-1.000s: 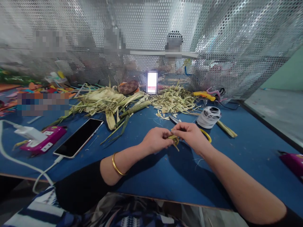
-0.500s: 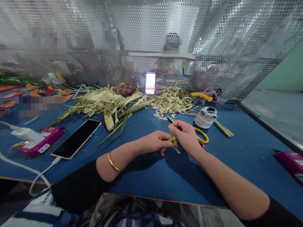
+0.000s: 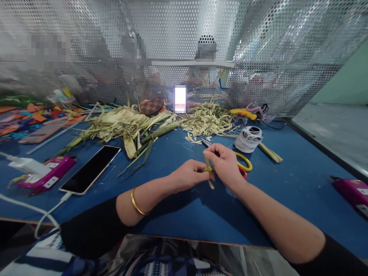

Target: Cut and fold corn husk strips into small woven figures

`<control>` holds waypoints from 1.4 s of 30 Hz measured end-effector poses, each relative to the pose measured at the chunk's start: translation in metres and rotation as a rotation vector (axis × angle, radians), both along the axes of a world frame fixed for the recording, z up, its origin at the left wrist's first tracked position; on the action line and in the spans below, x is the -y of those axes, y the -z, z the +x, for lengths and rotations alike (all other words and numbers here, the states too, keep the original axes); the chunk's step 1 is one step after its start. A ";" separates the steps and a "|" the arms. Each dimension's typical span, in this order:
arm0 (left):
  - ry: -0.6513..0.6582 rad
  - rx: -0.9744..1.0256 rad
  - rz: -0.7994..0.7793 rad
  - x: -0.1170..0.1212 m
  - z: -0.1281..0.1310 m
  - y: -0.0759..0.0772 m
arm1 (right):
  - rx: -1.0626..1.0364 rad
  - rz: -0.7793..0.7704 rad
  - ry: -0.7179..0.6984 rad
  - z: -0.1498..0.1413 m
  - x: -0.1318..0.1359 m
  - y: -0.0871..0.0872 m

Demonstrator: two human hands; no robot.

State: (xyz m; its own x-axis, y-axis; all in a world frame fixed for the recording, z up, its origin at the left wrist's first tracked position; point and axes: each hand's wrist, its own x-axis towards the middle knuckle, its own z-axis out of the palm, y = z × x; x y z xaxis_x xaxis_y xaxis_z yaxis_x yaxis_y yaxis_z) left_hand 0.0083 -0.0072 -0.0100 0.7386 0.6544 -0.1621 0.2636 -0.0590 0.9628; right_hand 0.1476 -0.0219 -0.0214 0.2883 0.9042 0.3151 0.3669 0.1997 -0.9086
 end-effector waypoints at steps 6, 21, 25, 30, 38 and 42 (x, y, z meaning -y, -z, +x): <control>-0.183 0.021 -0.062 -0.003 -0.002 -0.002 | -0.036 -0.055 -0.057 0.008 -0.005 -0.003; -0.229 -0.005 -0.145 -0.017 -0.008 -0.006 | 0.409 -0.216 -0.155 0.026 -0.008 -0.005; -0.249 0.005 -0.171 -0.015 -0.008 -0.007 | 0.517 -0.022 -0.112 0.025 -0.006 -0.004; -0.380 0.133 -0.351 -0.018 -0.007 -0.002 | 0.901 0.534 -0.036 0.016 0.012 -0.020; -0.475 0.254 -0.400 -0.023 -0.005 0.010 | 1.549 0.594 -0.333 -0.009 0.018 -0.012; -0.454 0.166 -0.358 -0.020 -0.004 0.008 | 1.581 0.614 -0.275 -0.012 0.017 -0.007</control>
